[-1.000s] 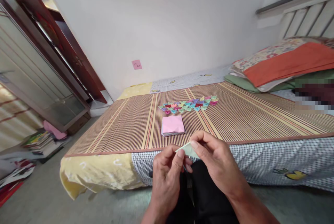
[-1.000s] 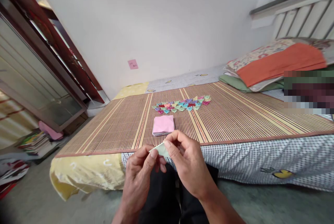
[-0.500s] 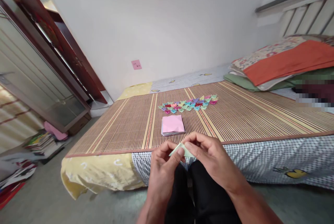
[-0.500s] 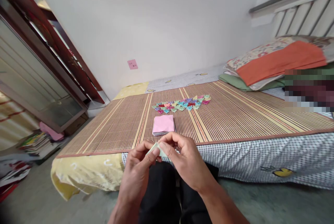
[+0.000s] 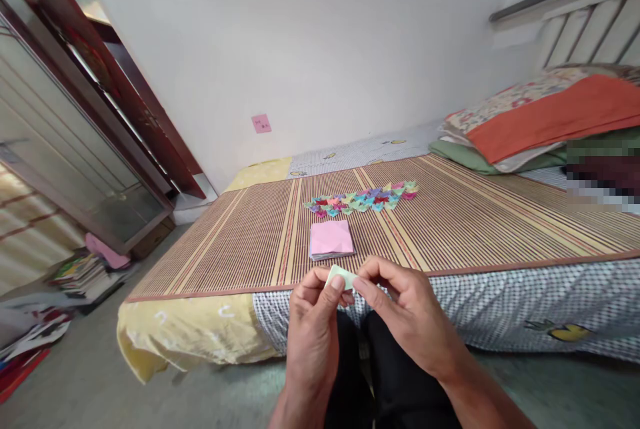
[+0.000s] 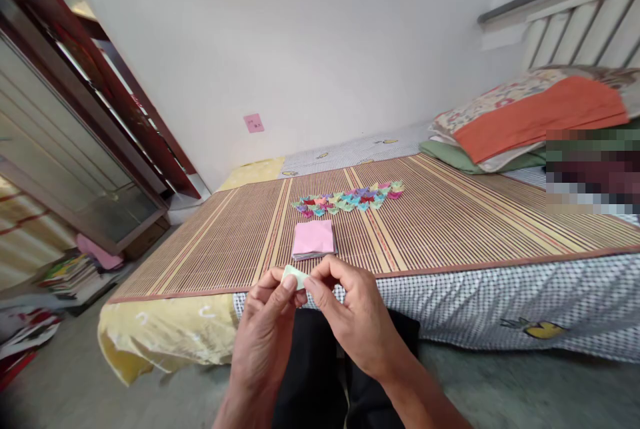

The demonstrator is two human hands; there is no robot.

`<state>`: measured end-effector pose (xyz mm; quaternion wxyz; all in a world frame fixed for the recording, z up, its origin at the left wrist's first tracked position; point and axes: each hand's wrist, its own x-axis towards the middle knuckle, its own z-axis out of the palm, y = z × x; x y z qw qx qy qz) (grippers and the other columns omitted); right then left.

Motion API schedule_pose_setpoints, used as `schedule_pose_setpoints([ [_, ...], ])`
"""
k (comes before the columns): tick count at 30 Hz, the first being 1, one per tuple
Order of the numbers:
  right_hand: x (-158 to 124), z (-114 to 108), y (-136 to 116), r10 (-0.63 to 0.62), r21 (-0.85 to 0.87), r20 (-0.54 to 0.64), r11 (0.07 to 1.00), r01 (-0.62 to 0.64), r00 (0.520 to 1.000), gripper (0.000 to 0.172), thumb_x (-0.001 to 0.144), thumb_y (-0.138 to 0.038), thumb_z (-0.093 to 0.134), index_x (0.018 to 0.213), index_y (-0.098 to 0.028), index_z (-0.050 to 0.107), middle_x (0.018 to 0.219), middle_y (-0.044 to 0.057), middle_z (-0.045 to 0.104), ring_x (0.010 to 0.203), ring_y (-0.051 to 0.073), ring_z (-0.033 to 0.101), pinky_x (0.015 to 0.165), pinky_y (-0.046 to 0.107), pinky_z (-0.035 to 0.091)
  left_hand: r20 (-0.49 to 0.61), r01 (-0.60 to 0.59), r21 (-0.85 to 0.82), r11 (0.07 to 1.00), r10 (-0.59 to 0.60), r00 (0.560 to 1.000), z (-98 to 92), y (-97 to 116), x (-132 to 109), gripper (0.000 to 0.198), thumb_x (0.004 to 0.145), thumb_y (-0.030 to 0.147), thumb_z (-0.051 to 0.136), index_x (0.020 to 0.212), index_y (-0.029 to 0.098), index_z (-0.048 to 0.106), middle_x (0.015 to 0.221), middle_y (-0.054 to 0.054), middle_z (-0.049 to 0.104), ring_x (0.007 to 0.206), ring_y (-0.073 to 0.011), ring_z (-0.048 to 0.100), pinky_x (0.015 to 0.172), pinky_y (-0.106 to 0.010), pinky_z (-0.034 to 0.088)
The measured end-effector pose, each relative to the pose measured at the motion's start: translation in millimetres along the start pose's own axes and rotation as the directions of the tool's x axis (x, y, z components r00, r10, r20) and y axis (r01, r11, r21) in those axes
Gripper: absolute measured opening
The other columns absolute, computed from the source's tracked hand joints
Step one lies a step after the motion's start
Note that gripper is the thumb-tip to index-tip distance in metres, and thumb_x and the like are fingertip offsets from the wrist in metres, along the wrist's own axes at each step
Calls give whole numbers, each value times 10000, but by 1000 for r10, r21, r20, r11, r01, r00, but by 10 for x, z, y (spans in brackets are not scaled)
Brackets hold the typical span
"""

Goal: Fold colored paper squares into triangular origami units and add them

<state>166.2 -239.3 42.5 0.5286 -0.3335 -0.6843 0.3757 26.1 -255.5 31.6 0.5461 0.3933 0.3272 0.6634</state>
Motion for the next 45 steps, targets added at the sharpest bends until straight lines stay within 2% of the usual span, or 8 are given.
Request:
schedule_pose_setpoints([
  [5, -1, -15, -43, -40, 12, 13, 999, 39, 999, 215, 998, -247, 583, 795, -198, 631, 747, -15, 650, 703, 142, 612, 680, 260, 468, 54, 45, 9, 999, -45, 998, -11, 15, 17, 247, 841, 339, 811, 741, 155, 680, 695, -3, 601, 706, -135, 516, 738, -263, 439],
  [9, -16, -89, -73, -2, -77, 79, 997, 8, 997, 240, 958, -214, 595, 723, -209, 547, 676, -41, 546, 633, 126, 514, 596, 246, 413, 109, 122, 100, 987, -133, 985, -95, 90, 60, 227, 832, 348, 824, 797, 154, 710, 698, 2, 614, 657, -114, 486, 656, -233, 398],
  [13, -16, -152, -32, 49, -74, 73, 996, -44, 996, 232, 952, -246, 626, 732, -206, 565, 674, -45, 536, 637, 124, 500, 600, 245, 407, 65, 109, 173, 979, -122, 990, -146, 125, 87, 285, 798, 338, 855, 689, 129, 695, 608, 21, 550, 592, -82, 433, 596, -197, 353],
  [17, 14, -158, 38, 51, 32, 82, 998, -53, 995, 180, 957, -281, 668, 800, -197, 645, 727, -29, 610, 670, 128, 547, 629, 247, 439, 49, 231, -2, 973, -231, 972, -126, 78, 118, 325, 734, 367, 900, 674, 118, 701, 557, 24, 546, 514, -60, 431, 518, -172, 338],
  [21, 31, -134, 85, 69, 125, 104, 989, -82, 992, 98, 936, -249, 699, 856, -197, 679, 795, -15, 663, 735, 132, 608, 686, 244, 481, 84, 331, -160, 930, -321, 943, -95, 45, 150, 301, 687, 303, 945, 710, 96, 728, 635, -1, 612, 558, -62, 530, 553, -158, 452],
  [27, 22, -122, 92, 91, 168, 108, 980, -109, 990, 85, 949, -267, 682, 892, -204, 688, 831, -5, 684, 763, 141, 634, 706, 243, 508, 92, 350, -275, 895, -338, 937, -75, 49, 164, 278, 663, 230, 965, 759, 76, 755, 671, -2, 634, 582, -59, 567, 561, -147, 515],
  [38, 3, 1, 25, -154, -48, -89, 988, 150, 984, 219, 935, -100, 591, 981, -247, 747, 839, -13, 677, 754, 143, 629, 699, 249, 502, 63, 161, -119, 980, -154, 986, 38, 40, 92, 216, 767, 292, 897, 750, 113, 776, 699, -10, 676, 613, -66, 584, 653, -160, 524],
  [45, -23, 38, 124, -382, -250, -158, 908, 337, 911, 358, 933, -4, 523, 1005, -249, 774, 864, 21, 590, 763, 147, 621, 669, 243, 514, 156, 250, -36, 968, -242, 958, 53, -17, 4, 353, 903, 468, 742, 979, 131, 819, 876, -101, 741, 788, -186, 670, 677, -269, 553],
])
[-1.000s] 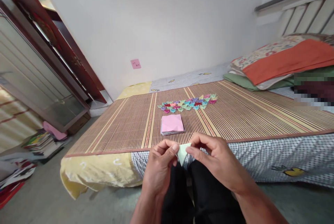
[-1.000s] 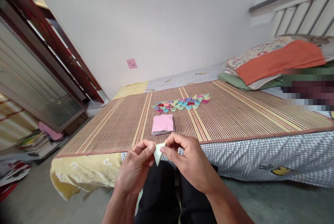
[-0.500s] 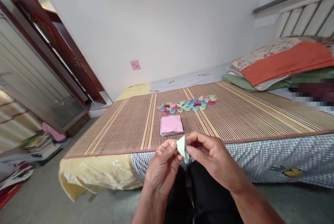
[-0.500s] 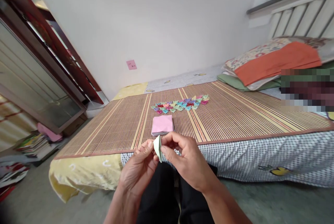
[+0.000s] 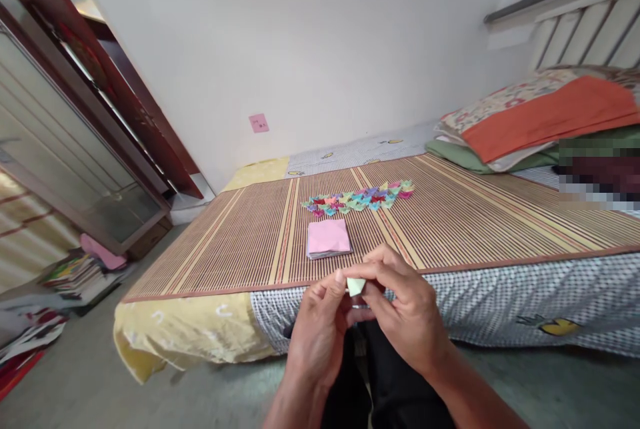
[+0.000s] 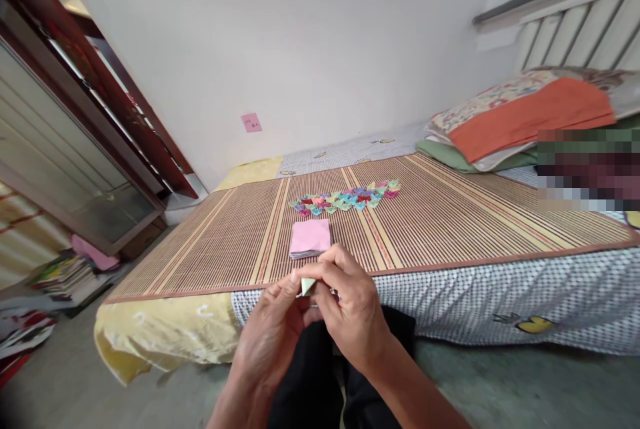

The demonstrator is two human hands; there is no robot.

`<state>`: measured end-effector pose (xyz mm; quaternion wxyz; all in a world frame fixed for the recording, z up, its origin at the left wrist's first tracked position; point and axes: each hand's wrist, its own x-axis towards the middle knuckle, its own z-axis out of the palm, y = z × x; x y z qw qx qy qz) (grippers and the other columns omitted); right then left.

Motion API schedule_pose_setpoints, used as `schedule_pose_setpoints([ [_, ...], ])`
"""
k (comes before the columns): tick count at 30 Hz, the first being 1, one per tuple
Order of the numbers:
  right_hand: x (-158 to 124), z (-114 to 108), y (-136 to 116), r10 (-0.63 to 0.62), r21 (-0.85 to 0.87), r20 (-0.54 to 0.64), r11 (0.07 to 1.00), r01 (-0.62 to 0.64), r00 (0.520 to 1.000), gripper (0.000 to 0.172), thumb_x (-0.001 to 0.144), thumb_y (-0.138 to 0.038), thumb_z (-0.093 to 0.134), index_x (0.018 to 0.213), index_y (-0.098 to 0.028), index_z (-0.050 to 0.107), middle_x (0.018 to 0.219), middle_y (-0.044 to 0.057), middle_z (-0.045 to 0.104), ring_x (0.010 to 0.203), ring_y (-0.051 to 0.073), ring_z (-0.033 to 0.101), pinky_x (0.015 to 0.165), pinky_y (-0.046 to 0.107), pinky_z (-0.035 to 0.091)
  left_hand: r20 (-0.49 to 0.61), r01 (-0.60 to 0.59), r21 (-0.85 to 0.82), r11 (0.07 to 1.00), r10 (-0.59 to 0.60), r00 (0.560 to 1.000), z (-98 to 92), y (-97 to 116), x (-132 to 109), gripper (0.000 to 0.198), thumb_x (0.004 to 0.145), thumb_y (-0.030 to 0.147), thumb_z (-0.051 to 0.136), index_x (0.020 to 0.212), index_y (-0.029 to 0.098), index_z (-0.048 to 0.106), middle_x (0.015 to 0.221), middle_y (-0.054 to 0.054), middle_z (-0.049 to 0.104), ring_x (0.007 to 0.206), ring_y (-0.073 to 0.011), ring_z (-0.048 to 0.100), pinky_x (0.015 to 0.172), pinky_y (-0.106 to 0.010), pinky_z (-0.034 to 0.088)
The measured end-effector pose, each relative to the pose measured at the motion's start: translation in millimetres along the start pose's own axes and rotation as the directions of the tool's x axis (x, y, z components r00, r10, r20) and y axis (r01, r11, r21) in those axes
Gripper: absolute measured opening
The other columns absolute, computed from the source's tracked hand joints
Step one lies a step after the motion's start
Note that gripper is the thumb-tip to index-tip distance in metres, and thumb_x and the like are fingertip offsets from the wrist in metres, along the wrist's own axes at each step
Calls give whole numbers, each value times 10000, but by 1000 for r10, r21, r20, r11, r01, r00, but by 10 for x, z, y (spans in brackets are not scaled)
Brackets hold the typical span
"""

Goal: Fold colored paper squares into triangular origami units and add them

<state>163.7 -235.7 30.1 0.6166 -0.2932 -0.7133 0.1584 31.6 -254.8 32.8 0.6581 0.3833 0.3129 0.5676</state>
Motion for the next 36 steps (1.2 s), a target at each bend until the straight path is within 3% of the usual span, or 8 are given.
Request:
schedule_pose_setpoints([
  [9, -25, 36, 73, -57, -43, 35, 997, 59, 998, 403, 967, -14, 467, 1106, -250, 763, 942, 44, 602, 887, 163, 654, 777, 264, 539, -38, -54, 54, 997, 56, 998, -31, 64, -11, 193, 848, 310, 810, 945, 145, 831, 828, -64, 741, 740, -152, 651, 743, -261, 540],
  [12, -37, 4, 78, -12, 21, 107, 1000, 10, 994, 370, 976, -53, 481, 1142, -253, 745, 1007, 46, 653, 949, 170, 673, 826, 274, 546, -94, -91, 116, 989, 102, 990, -72, 55, -6, 170, 818, 294, 834, 898, 145, 827, 768, -44, 731, 696, -137, 634, 748, -253, 524],
  [15, -46, -42, 77, 113, 86, 132, 988, -125, 985, 299, 991, -131, 521, 1191, -246, 712, 1093, 43, 722, 1010, 185, 698, 877, 285, 549, -145, -115, 182, 977, 142, 979, -97, 55, 1, 180, 795, 306, 849, 850, 137, 819, 700, -37, 720, 654, -131, 619, 708, -243, 506],
  [19, -20, -67, 66, 311, 128, 140, 936, -328, 940, 141, 997, -274, 613, 1046, -225, 736, 956, 19, 767, 887, 178, 722, 794, 258, 552, -159, -127, 237, 963, 167, 973, -95, 67, 5, 209, 759, 327, 877, 781, 133, 803, 644, -28, 706, 603, -114, 597, 648, -222, 480],
  [22, 14, -55, 44, 362, 164, 190, 905, -393, 913, 165, 985, -312, 639, 894, -210, 730, 818, 2, 742, 753, 160, 698, 694, 238, 539, -146, -114, 229, 967, 150, 978, -79, 75, 8, 216, 716, 311, 909, 790, 139, 802, 654, -21, 709, 610, -111, 605, 638, -214, 479],
  [27, 48, -19, 36, 382, 171, 107, 902, -396, 918, 163, 965, -311, 654, 859, -198, 704, 792, 8, 726, 730, 166, 681, 666, 246, 519, -151, -115, 177, 977, 143, 978, -51, 94, 43, 256, 653, 264, 947, 816, 140, 794, 760, -29, 740, 665, -104, 606, 664, -209, 472],
  [31, 107, -16, 53, 363, 160, 138, 910, -382, 922, 171, 969, -323, 642, 884, -198, 721, 803, 20, 725, 727, 180, 672, 666, 269, 511, -146, -109, 206, 972, 141, 979, -48, 102, 85, 280, 648, 301, 948, 737, 131, 744, 692, -11, 690, 652, -106, 570, 662, -218, 445],
  [36, 161, -52, 56, 354, 184, 146, 908, -377, 924, 263, 977, -350, 632, 782, -187, 697, 744, 15, 653, 693, 167, 615, 645, 272, 473, -112, -119, 308, 944, 160, 981, -20, 104, 88, 298, 686, 339, 922, 727, 138, 706, 677, 2, 652, 645, -109, 528, 651, -226, 408],
])
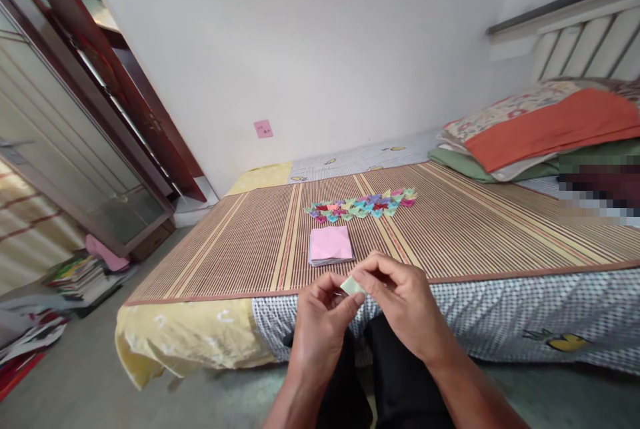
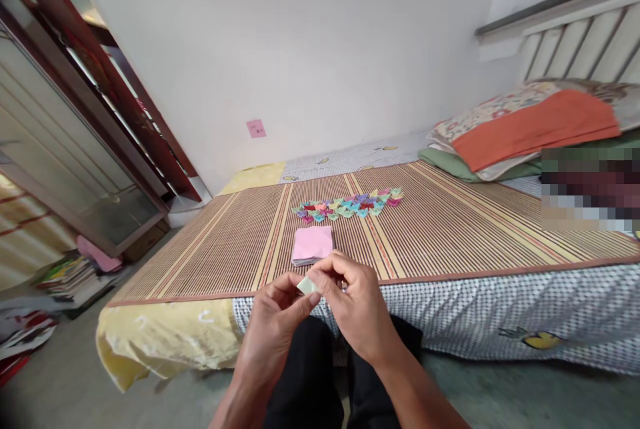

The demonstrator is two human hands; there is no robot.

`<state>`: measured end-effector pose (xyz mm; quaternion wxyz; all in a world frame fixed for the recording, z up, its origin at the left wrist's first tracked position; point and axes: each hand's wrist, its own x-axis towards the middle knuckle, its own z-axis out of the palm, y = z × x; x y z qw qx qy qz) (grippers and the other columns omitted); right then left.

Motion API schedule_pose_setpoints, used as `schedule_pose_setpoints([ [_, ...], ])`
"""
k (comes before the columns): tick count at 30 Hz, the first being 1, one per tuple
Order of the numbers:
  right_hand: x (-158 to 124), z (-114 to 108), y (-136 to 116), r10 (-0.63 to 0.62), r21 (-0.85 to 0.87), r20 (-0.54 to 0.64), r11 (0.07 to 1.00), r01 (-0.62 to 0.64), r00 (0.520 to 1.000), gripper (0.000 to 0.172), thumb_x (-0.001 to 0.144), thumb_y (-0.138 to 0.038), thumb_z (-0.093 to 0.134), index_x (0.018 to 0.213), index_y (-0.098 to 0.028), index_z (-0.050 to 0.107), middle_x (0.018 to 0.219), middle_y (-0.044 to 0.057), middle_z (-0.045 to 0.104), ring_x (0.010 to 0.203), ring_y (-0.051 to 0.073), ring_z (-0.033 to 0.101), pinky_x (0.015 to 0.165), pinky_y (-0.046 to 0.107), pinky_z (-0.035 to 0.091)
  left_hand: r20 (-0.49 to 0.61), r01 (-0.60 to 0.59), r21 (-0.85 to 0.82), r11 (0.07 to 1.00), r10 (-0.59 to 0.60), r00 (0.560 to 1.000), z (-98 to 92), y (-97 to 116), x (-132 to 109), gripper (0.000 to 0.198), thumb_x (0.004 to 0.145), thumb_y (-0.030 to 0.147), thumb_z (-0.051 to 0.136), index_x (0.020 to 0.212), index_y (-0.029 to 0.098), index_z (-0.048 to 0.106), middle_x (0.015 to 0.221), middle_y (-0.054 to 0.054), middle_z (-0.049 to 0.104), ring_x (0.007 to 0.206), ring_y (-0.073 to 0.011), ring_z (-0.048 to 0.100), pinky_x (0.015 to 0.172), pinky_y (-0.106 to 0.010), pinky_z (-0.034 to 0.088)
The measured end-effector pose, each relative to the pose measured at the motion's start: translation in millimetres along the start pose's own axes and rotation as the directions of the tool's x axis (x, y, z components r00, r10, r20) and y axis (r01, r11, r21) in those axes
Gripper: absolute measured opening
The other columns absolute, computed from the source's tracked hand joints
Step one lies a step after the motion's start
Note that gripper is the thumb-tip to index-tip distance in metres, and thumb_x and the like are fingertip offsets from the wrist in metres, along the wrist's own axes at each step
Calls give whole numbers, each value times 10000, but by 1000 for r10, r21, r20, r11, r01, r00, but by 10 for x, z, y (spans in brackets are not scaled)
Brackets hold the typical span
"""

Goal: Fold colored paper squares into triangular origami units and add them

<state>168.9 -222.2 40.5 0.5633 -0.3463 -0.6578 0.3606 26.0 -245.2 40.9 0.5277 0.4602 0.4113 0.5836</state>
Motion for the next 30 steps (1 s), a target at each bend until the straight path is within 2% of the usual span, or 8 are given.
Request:
schedule_pose_setpoints([
  [5, -25, 22, 9, 127, 207, -64, 972, -111, 990, 300, 956, -427, 666, 784, -182, 665, 686, -9, 608, 637, 143, 561, 590, 245, 465, 91, 31, 59, 998, -37, 995, 35, 8, -56, 356, 787, 414, 839, 648, 150, 646, 618, -16, 645, 609, -121, 524, 637, -240, 406],
  [8, -45, 47, 10, 151, 277, -88, 953, -121, 985, 313, 924, -453, 707, 787, -175, 667, 688, -9, 613, 642, 138, 568, 603, 237, 475, 54, -5, 97, 995, 0, 999, 34, 1, -101, 354, 821, 421, 807, 659, 164, 626, 617, -9, 633, 613, -131, 532, 647, -252, 416],
  [11, -59, 53, 12, 181, 327, -68, 933, -149, 981, 329, 913, -477, 722, 796, -176, 660, 711, -2, 629, 658, 142, 580, 623, 241, 484, -2, -99, 230, 968, 102, 995, 31, 7, -147, 321, 857, 407, 774, 687, 170, 639, 636, 4, 599, 629, -137, 514, 633, -255, 397],
  [14, -78, 59, 30, 193, 384, -44, 909, -162, 980, 339, 928, -487, 711, 797, -180, 647, 716, -1, 616, 670, 145, 568, 645, 250, 481, -62, -207, 372, 905, 247, 967, 59, 13, -182, 272, 886, 368, 743, 707, 179, 663, 652, 3, 600, 638, -146, 502, 632, -264, 391],
  [17, -112, 78, 57, 191, 447, -45, 882, -151, 981, 334, 938, -492, 703, 818, -186, 642, 740, 0, 612, 702, 150, 573, 672, 256, 486, -122, -255, 375, 891, 320, 939, 116, -6, -199, 205, 880, 331, 751, 746, 189, 687, 699, -6, 644, 664, -155, 530, 659, -269, 415],
  [22, -164, 80, 54, 204, 450, -88, 881, -144, 975, 318, 928, -495, 714, 836, -198, 646, 764, 2, 631, 725, 160, 601, 701, 267, 509, -135, -252, 192, 949, 280, 951, 169, -31, -211, 175, 858, 335, 791, 807, 201, 690, 753, -5, 655, 711, -161, 557, 697, -267, 450],
  [26, -154, 21, -23, 111, 372, -42, 924, -87, 993, 274, 940, -450, 705, 842, -197, 671, 782, 14, 670, 771, 177, 643, 756, 282, 532, -118, -253, 244, 936, 287, 951, 141, 4, -227, 231, 854, 359, 794, 771, 187, 665, 709, 5, 597, 680, -147, 514, 647, -250, 423],
  [30, -144, -1, -63, 22, 278, -45, 961, -9, 999, 261, 962, -403, 682, 808, -192, 688, 761, 15, 672, 738, 169, 638, 705, 263, 521, -90, -236, 245, 940, 264, 960, 118, 22, -244, 246, 855, 392, 791, 817, 189, 658, 736, 5, 592, 694, -146, 509, 654, -248, 430],
])
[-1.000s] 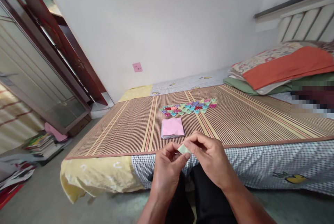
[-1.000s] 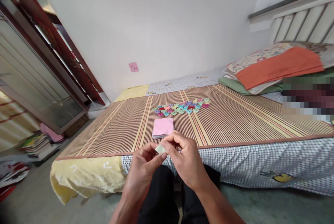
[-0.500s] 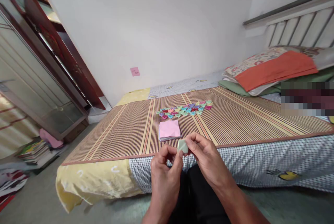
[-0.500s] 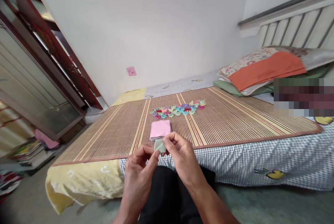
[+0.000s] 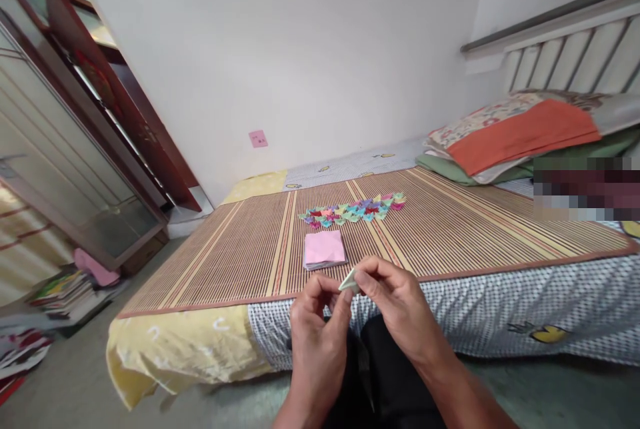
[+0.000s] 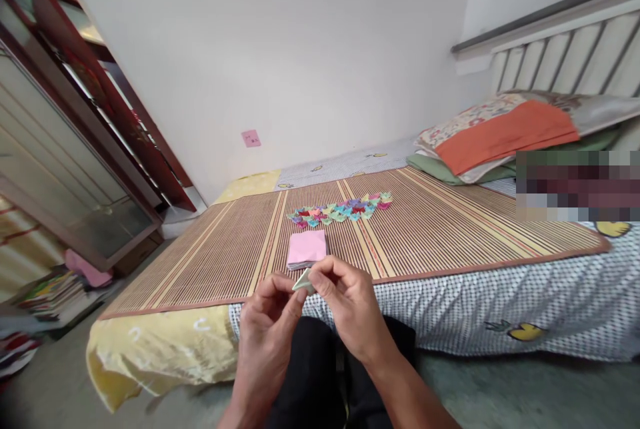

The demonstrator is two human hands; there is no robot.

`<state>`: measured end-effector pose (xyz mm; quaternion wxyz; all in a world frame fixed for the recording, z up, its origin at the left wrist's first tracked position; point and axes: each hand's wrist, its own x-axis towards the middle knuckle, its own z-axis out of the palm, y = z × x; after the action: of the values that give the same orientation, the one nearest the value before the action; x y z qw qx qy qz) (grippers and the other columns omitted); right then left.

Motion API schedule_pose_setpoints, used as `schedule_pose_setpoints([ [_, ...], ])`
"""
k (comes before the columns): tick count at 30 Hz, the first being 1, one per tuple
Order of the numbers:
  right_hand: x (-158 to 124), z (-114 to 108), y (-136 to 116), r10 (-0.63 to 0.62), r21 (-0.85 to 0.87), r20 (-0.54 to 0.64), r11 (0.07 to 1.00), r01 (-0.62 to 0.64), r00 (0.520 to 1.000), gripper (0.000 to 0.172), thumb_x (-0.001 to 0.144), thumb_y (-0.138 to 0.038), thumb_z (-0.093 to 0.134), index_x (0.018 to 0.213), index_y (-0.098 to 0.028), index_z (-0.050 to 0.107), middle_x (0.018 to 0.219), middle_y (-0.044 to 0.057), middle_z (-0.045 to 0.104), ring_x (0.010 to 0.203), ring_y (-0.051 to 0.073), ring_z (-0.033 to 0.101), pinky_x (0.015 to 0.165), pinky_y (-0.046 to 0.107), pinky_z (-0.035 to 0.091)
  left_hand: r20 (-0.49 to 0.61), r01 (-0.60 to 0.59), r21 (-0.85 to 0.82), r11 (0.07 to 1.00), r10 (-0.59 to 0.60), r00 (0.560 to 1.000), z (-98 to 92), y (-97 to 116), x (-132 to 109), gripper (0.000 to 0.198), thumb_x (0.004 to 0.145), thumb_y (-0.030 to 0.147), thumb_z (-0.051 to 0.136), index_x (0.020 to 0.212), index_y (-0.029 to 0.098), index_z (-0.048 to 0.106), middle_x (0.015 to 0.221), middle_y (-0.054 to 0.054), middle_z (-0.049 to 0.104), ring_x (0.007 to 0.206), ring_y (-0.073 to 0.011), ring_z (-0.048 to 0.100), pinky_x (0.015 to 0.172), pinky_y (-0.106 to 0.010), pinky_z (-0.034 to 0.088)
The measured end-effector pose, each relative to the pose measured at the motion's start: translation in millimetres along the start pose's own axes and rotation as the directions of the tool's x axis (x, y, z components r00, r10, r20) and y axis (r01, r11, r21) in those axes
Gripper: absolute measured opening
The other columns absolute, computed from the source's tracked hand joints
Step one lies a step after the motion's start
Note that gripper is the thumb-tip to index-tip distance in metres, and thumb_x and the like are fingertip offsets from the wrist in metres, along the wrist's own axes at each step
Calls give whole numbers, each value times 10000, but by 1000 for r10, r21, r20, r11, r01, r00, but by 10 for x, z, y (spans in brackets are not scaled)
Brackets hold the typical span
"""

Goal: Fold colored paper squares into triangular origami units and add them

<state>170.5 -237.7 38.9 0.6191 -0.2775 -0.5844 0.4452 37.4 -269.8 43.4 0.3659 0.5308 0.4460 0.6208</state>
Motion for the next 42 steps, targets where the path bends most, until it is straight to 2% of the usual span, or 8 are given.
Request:
schedule_pose_setpoints([
  [8, -48, 93, 93, -55, -85, -48, 995, 51, 997, 270, 979, -405, 650, 801, -202, 653, 742, 3, 594, 697, 164, 559, 632, 269, 455, -2, -42, 87, 995, 42, 999, -61, 30, -18, 244, 919, 413, 715, 810, 196, 702, 728, -17, 636, 700, -171, 561, 673, -273, 436],
  [15, -33, 134, 79, 84, -10, -6, 996, -85, 996, 363, 989, -478, 608, 760, -197, 586, 660, -36, 463, 613, 131, 433, 571, 248, 394, 68, -214, 391, 895, 204, 977, -144, 67, -9, 258, 946, 290, 656, 700, 211, 655, 633, 2, 601, 606, -160, 533, 621, -277, 376],
  [20, -2, 83, 29, 75, -97, 53, 993, -70, 996, 347, 995, -452, 598, 761, -196, 590, 692, -24, 508, 645, 142, 484, 607, 259, 412, 151, -261, 470, 843, 214, 965, -138, 104, 13, 314, 946, 280, 640, 647, 208, 575, 586, 27, 500, 552, -140, 462, 572, -270, 329],
  [24, 10, 74, -24, -47, -243, 81, 968, 65, 996, 264, 1007, -354, 585, 801, -195, 630, 758, 1, 605, 714, 161, 570, 677, 275, 435, 145, -252, 492, 834, 206, 968, -121, 58, -19, 333, 971, 276, 597, 649, 211, 546, 583, 29, 484, 542, -138, 447, 567, -272, 315],
  [28, 22, 92, -14, -90, -318, 78, 942, 110, 993, 312, 1023, -323, 545, 735, -202, 560, 694, -18, 535, 656, 144, 525, 641, 276, 395, 174, -235, 486, 842, 171, 970, -120, 4, -57, 319, 986, 262, 570, 671, 211, 554, 609, 18, 512, 560, -142, 480, 576, -270, 326],
  [32, 56, 109, 29, 68, -155, 123, 987, -48, 990, 379, 1020, -411, 545, 702, -207, 518, 652, -33, 471, 609, 133, 462, 588, 265, 378, 238, -241, 455, 857, 144, 960, -153, -25, -55, 309, 1002, 281, 555, 705, 202, 582, 661, -1, 569, 620, -151, 527, 622, -268, 357],
  [38, 79, 112, 26, 129, 6, 170, 991, -132, 977, 401, 985, -523, 607, 755, -196, 586, 669, -27, 511, 626, 135, 492, 591, 252, 412, 20, -7, 140, 990, 4, 1000, -178, -137, -22, 378, 1012, 428, 570, 714, 196, 578, 644, 13, 561, 617, -139, 504, 627, -256, 399],
  [42, 76, 107, 37, 101, -44, 164, 995, -95, 981, 336, 1003, -424, 599, 752, -205, 554, 684, -31, 523, 623, 133, 517, 596, 253, 420, 36, 40, 22, 999, -40, 999, -160, -168, 8, 384, 989, 439, 615, 703, 184, 591, 646, 10, 567, 623, -131, 506, 632, -248, 418],
])
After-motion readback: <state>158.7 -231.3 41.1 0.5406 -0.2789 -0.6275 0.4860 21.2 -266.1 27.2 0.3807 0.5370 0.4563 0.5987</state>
